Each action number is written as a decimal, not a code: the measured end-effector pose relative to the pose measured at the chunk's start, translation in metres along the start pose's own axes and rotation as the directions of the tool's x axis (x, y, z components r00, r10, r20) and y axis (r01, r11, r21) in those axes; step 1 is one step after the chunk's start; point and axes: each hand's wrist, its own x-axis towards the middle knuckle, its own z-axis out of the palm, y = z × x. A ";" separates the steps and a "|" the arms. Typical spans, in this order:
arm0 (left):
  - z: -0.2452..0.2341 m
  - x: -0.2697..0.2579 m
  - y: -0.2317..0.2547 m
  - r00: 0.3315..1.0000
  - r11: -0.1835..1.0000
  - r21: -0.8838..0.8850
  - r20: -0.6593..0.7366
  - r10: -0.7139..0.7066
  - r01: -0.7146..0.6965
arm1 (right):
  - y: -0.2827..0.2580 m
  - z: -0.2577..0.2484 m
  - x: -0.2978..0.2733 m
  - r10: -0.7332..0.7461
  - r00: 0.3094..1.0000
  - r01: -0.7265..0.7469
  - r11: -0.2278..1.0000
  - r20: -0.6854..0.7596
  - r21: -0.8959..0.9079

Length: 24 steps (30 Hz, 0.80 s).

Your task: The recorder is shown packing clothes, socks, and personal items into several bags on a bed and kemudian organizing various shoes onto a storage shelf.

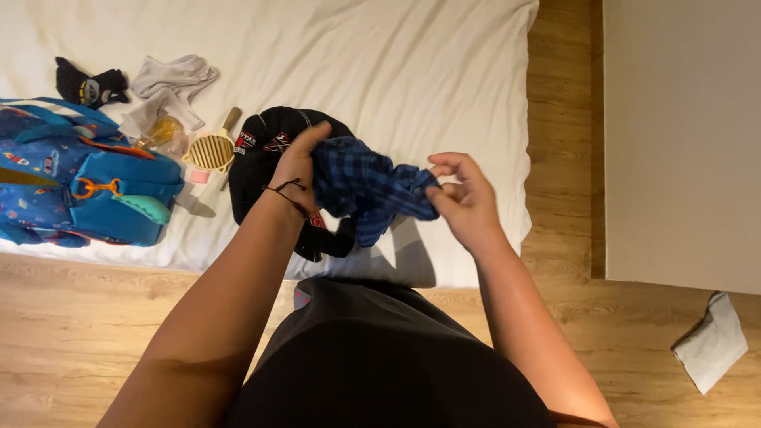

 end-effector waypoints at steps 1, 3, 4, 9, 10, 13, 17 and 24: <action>-0.007 0.011 -0.002 1.000 1.000 0.003 0.002 -0.005 0.005 | -0.003 0.003 0.001 0.001 1.000 -0.001 1.000 -0.006 -0.001; -0.023 0.033 -0.007 0.991 0.993 0.067 0.091 -0.098 0.092 | -0.009 0.009 0.001 0.191 0.977 -0.195 0.980 0.095 0.029; -0.021 0.031 -0.010 0.990 0.993 0.071 0.091 -0.104 0.098 | -0.002 0.005 0.000 0.194 0.977 -0.197 0.980 0.089 0.030; -0.020 0.045 -0.009 0.930 0.830 0.428 0.246 0.273 -0.357 | 0.009 -0.004 -0.004 0.361 0.854 -0.341 0.932 0.374 -0.121; -0.018 0.043 -0.007 0.930 0.831 0.428 0.248 0.271 -0.356 | -0.003 0.001 -0.005 0.361 0.855 -0.341 0.932 0.371 -0.122; -0.011 0.032 -0.001 0.892 0.881 0.213 0.266 0.364 -0.423 | -0.022 0.010 -0.006 0.584 0.714 -0.327 0.766 0.386 -0.554; 0.020 -0.006 -0.003 0.819 0.880 0.209 0.502 0.279 -0.427 | -0.018 -0.003 0.001 0.429 0.887 -0.169 0.647 0.172 -0.744; 0.059 -0.044 -0.023 0.827 0.183 0.854 0.518 -0.218 -0.487 | -0.065 0.008 0.022 -0.240 0.895 0.424 0.719 0.376 -0.550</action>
